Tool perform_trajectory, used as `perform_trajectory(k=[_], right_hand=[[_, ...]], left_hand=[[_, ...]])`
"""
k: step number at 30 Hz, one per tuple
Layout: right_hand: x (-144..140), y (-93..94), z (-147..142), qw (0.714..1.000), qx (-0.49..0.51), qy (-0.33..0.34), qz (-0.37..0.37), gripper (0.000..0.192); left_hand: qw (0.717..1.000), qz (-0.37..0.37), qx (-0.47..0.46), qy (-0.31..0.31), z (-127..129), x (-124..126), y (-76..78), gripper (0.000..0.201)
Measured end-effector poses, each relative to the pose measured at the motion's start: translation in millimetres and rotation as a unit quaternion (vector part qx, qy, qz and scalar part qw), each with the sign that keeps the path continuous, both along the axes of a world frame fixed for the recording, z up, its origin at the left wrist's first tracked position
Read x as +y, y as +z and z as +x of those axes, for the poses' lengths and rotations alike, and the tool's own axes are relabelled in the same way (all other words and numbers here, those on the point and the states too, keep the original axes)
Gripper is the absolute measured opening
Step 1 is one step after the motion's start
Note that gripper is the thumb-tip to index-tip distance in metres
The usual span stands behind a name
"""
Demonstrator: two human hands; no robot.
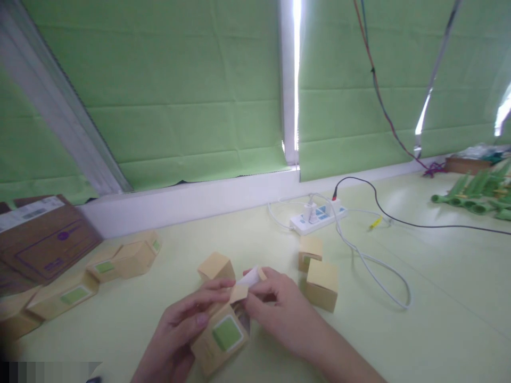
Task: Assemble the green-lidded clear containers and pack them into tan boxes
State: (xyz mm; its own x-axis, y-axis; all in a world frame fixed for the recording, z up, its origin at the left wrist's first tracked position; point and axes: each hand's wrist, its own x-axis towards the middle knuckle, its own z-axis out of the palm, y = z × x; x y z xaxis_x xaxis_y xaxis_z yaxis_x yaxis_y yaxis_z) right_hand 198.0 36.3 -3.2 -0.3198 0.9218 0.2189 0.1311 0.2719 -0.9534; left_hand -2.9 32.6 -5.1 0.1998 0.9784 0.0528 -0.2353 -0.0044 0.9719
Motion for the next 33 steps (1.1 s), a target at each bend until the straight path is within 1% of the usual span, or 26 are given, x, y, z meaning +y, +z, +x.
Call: perform_trajectory(k=[2,4,7,11,14,16,20,22,24,25,28,29,31,33], right_hand=[[-0.9,-3.9,-3.4,0.999,0.008,0.025,-0.019,0.015],[-2.3,-9.4,-8.2,0.998,0.011,0.044,-0.037,0.012],[-5.2,-15.3,-14.3,0.997,0.003,0.058,-0.043,0.015],[-9.4,-13.0,-15.3,0.995,-0.024,0.093,-0.008,0.026],[-11.7,-10.6,-14.0,0.992,-0.023,0.123,0.015,0.024],[-12.6,-11.2,-14.0,0.992,-0.029,0.125,0.023,0.022],[-10.6,-14.3,-14.1,0.994,-0.056,0.081,0.045,0.027],[-6.7,-15.8,-12.5,0.995,-0.050,0.042,0.072,0.027],[-1.6,-17.3,-9.3,0.994,-0.036,-0.002,0.102,0.026],[0.9,-18.0,-7.4,0.993,-0.031,-0.024,0.114,0.026],[5.8,-19.4,-2.2,0.987,-0.036,-0.075,0.135,0.029],[6.2,-19.6,-1.1,0.985,-0.043,-0.087,0.141,0.029],[5.7,-19.8,0.1,0.981,-0.057,-0.109,0.152,0.028],[4.6,-19.7,0.8,0.974,-0.063,-0.139,0.165,0.020]], left_hand=[[0.999,0.024,0.029,0.035,1.8,-0.7,-0.7,0.012],[0.996,0.038,0.056,0.055,4.1,0.1,-1.3,0.010],[0.994,0.058,0.082,0.043,8.5,3.7,-3.4,0.007],[0.994,0.055,0.087,0.023,14.9,4.7,-6.6,0.010],[0.994,0.050,0.095,0.019,18.2,1.6,-7.3,0.010],[0.993,0.046,0.105,0.020,18.2,0.8,-7.3,0.012],[0.990,0.044,0.130,0.041,11.5,5.0,-7.2,0.023],[0.987,0.053,0.143,0.053,7.0,6.7,-7.5,0.030],[0.979,0.079,0.176,0.059,4.5,5.5,-8.6,0.037],[0.973,0.096,0.200,0.057,4.5,3.7,-9.6,0.041],[0.930,0.177,0.322,0.007,8.6,-2.9,-13.4,0.059],[0.915,0.197,0.351,-0.002,10.5,-4.6,-14.6,0.061],[0.899,0.212,0.383,0.005,13.0,-6.0,-16.8,0.059],[0.894,0.201,0.399,0.026,12.8,-5.0,-18.1,0.055]])
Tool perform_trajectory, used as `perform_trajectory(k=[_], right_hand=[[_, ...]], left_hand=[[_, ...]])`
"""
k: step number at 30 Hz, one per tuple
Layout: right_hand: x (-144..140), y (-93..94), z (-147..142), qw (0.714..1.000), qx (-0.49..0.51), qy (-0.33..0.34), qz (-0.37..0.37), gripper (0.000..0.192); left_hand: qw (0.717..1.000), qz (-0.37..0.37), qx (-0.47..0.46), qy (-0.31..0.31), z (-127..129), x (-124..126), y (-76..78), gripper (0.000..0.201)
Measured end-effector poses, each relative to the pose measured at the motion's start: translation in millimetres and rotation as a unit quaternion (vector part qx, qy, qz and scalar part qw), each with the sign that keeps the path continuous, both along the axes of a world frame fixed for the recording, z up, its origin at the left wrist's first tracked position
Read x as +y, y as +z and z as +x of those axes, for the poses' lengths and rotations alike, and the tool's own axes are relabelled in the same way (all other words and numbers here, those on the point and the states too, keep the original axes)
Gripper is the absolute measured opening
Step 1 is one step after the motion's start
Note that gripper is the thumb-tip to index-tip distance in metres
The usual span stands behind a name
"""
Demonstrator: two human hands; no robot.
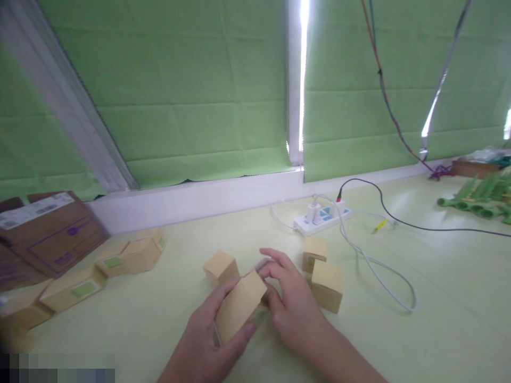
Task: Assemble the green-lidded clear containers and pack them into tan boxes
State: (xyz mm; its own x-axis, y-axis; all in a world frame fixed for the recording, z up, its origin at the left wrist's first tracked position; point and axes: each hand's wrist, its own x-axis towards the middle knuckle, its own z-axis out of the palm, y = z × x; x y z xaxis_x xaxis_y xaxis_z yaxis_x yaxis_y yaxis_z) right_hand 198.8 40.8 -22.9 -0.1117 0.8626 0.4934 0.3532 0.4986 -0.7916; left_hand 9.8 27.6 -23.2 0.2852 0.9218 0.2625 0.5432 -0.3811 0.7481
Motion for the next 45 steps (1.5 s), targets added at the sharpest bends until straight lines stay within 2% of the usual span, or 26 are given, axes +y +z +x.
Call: perform_trajectory(k=[3,6,8,11,14,18,21,23,27,30,33,36,40,42,44,45], right_hand=[[-0.4,1.2,2.6,0.997,0.048,-0.049,0.026,0.013],[1.4,4.6,7.5,0.982,0.163,-0.081,0.043,0.018],[2.6,7.8,10.1,0.966,0.229,-0.104,0.052,0.019],[2.3,11.2,10.9,0.954,0.272,-0.116,0.054,0.018],[-1.3,11.3,8.9,0.966,0.242,-0.083,0.036,0.017],[-6.6,9.5,6.3,0.997,0.073,-0.015,0.001,0.015],[-6.3,7.8,4.5,0.996,-0.077,-0.006,-0.038,0.015],[-3.7,6.1,3.4,0.989,-0.129,-0.013,-0.065,0.016],[3.0,2.5,2.6,0.986,-0.142,-0.025,-0.088,0.017],[4.0,1.9,2.1,0.985,-0.139,-0.033,-0.098,0.017],[0.9,2.1,0.4,0.985,-0.130,-0.038,-0.106,0.017],[-1.0,0.8,-0.4,0.986,-0.116,-0.039,-0.110,0.015],[1.1,1.1,2.9,0.990,-0.081,-0.039,-0.107,0.019],[0.4,4.2,3.9,0.995,-0.018,-0.024,-0.100,0.021],[-3.2,7.9,2.4,0.994,0.075,0.009,-0.084,0.023],[-5.9,9.2,0.7,0.990,0.118,0.030,-0.072,0.023]], left_hand=[[0.999,-0.031,-0.019,0.029,-4.2,3.5,-1.5,0.057],[0.992,-0.077,-0.094,0.034,-7.7,7.2,-3.4,0.058],[0.978,-0.124,-0.165,0.018,-8.5,9.8,-3.8,0.056],[0.945,-0.176,-0.276,0.009,-9.7,14.2,-1.3,0.053],[0.926,-0.163,-0.336,0.052,-13.3,18.0,3.8,0.056],[0.921,-0.155,-0.348,0.079,-17.8,20.5,8.3,0.057],[0.935,-0.124,-0.318,0.096,-18.7,22.7,8.0,0.054],[0.949,-0.107,-0.282,0.092,-18.7,24.6,6.7,0.051],[0.968,-0.110,-0.216,0.062,-19.6,26.8,3.4,0.050],[0.987,-0.100,-0.122,0.040,-21.8,25.8,0.9,0.049],[0.996,-0.056,-0.005,0.071,-23.8,24.8,-0.3,0.048],[0.992,-0.005,0.070,0.108,-24.9,24.1,1.2,0.046],[0.982,0.095,0.074,0.145,-26.6,17.8,10.4,0.054],[0.969,0.183,0.062,0.153,-25.6,11.5,16.1,0.042],[0.957,0.261,0.049,0.119,-20.1,3.8,18.8,0.030],[0.954,0.285,0.045,0.082,-15.4,0.0,18.4,0.030]])
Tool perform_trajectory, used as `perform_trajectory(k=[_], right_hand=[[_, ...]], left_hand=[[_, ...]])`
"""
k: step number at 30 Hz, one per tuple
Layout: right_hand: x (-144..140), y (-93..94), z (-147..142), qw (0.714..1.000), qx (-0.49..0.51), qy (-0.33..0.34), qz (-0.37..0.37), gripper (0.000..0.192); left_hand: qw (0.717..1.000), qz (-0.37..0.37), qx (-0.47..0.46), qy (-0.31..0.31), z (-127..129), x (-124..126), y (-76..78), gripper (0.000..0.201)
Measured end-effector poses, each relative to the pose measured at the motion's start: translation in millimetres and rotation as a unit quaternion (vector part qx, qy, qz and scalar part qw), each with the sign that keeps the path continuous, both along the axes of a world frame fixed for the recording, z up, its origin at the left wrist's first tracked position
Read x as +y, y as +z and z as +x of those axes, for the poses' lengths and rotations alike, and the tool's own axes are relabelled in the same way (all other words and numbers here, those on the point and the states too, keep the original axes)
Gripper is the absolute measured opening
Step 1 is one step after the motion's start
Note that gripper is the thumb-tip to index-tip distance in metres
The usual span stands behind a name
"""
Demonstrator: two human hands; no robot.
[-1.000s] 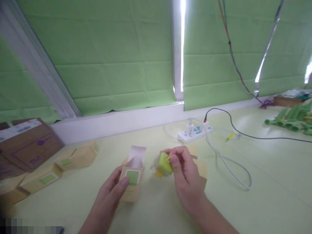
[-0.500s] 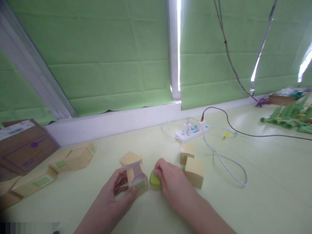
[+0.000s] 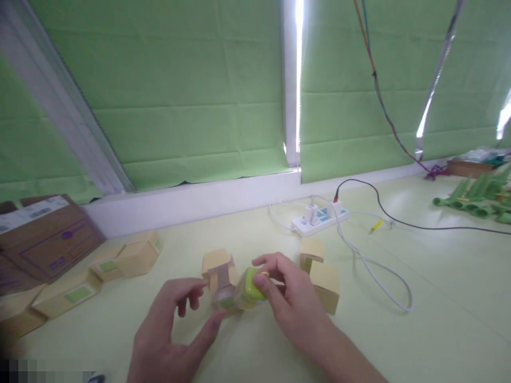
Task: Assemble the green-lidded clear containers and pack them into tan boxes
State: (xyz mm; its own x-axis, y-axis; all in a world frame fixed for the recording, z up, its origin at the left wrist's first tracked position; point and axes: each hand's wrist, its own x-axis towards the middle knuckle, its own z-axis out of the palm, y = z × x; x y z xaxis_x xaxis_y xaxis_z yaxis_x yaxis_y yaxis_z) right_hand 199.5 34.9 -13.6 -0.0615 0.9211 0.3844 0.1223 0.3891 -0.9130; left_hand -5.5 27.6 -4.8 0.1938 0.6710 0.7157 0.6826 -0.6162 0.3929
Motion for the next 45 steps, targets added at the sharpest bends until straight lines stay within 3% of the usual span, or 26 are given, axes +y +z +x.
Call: perform_trajectory(k=[3,5,8,11,16,19,22,27,30,35,39,45], right_hand=[[-7.4,0.9,-5.7,0.996,0.064,0.046,0.033,0.019],[-8.6,-0.3,-6.1,0.995,0.066,0.040,0.056,0.015],[-3.7,-0.8,0.8,0.990,0.092,-0.063,0.090,0.015],[3.6,1.3,9.3,0.972,0.145,-0.160,0.092,0.018],[5.4,0.6,5.5,0.986,0.138,-0.092,0.031,0.024],[3.4,-1.6,-0.5,0.990,0.124,-0.061,0.026,0.024],[2.6,-2.7,-3.9,0.991,0.122,-0.057,0.027,0.024],[0.6,-3.3,-11.1,0.991,0.136,0.009,0.005,0.023],[-1.9,-2.1,-12.5,0.994,0.106,0.030,-0.018,0.021],[-7.5,3.4,-8.5,0.995,0.055,0.067,-0.058,0.024],[-9.8,5.9,-9.2,0.997,-0.064,0.039,-0.023,0.030],[-8.0,3.4,-10.0,0.990,-0.129,0.035,0.044,0.030]], left_hand=[[0.994,-0.028,-0.014,-0.104,18.7,-9.1,-7.5,0.058],[0.992,-0.053,-0.038,-0.110,28.6,-12.3,-13.8,0.059],[0.991,-0.094,-0.039,-0.090,31.2,-12.9,-19.0,0.057],[0.981,-0.161,0.003,-0.112,25.3,-10.9,-18.8,0.051],[0.939,-0.284,0.122,-0.150,23.3,-8.7,-16.3,0.039],[0.933,-0.306,0.103,-0.159,23.6,-8.5,-14.6,0.051],[0.952,-0.271,0.002,-0.140,20.9,-8.2,-12.8,0.062],[0.973,-0.181,-0.106,-0.101,17.9,-6.9,-8.1,0.038],[0.987,-0.104,-0.090,-0.087,16.8,-5.5,-4.4,0.029],[0.996,-0.007,-0.028,-0.081,12.8,-3.5,-3.7,0.038],[0.994,0.013,0.015,-0.110,13.1,-3.2,-5.6,0.042],[0.993,0.054,0.042,-0.094,17.0,-5.0,-3.8,0.040]])
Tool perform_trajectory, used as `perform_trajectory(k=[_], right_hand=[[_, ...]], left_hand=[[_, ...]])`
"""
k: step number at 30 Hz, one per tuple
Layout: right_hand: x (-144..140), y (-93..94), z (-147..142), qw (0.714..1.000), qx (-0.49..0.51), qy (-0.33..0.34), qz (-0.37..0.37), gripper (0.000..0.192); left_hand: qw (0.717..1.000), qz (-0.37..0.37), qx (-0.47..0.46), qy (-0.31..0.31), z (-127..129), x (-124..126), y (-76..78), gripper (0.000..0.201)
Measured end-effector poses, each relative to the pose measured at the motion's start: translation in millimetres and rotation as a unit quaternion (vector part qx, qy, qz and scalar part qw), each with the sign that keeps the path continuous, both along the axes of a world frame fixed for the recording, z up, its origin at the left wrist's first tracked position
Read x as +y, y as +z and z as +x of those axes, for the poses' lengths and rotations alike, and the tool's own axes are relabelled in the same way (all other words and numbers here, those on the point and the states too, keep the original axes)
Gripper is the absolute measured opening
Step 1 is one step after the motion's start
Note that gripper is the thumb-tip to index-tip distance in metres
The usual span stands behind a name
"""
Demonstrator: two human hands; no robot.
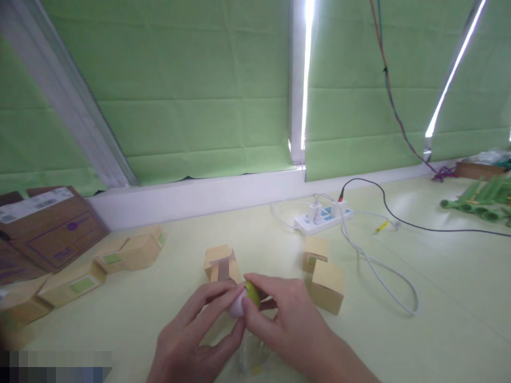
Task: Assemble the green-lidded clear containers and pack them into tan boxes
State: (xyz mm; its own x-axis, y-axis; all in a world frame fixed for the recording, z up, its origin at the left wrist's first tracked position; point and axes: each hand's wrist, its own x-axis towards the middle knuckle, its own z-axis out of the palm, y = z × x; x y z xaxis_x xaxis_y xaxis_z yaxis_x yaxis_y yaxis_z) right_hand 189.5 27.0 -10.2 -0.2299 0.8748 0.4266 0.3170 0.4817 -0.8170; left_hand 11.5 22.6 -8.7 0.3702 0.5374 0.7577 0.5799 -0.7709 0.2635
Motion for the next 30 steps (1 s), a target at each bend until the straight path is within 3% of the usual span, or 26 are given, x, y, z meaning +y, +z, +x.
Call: perform_trajectory(k=[7,14,20,24,30], right_hand=[[-4.2,2.4,0.9,0.998,-0.034,-0.008,0.047,0.033],[-5.5,3.0,-2.0,0.998,-0.037,-0.004,0.045,0.034],[-2.2,4.5,-0.2,0.999,-0.031,-0.008,0.044,0.033],[-2.0,6.4,2.9,0.997,-0.053,0.000,0.057,0.033],[-3.2,1.4,3.5,0.989,-0.104,0.010,0.101,0.032]], left_hand=[[0.998,0.043,0.020,0.051,4.8,-5.8,1.2,0.041],[0.995,0.060,0.019,0.076,7.2,-6.5,1.3,0.042],[0.999,0.032,-0.016,0.037,5.5,-2.2,-2.3,0.034],[1.000,-0.008,0.015,0.015,-2.5,2.8,-9.2,0.035],[0.998,0.040,0.048,0.000,-4.3,4.1,-8.7,0.029]])
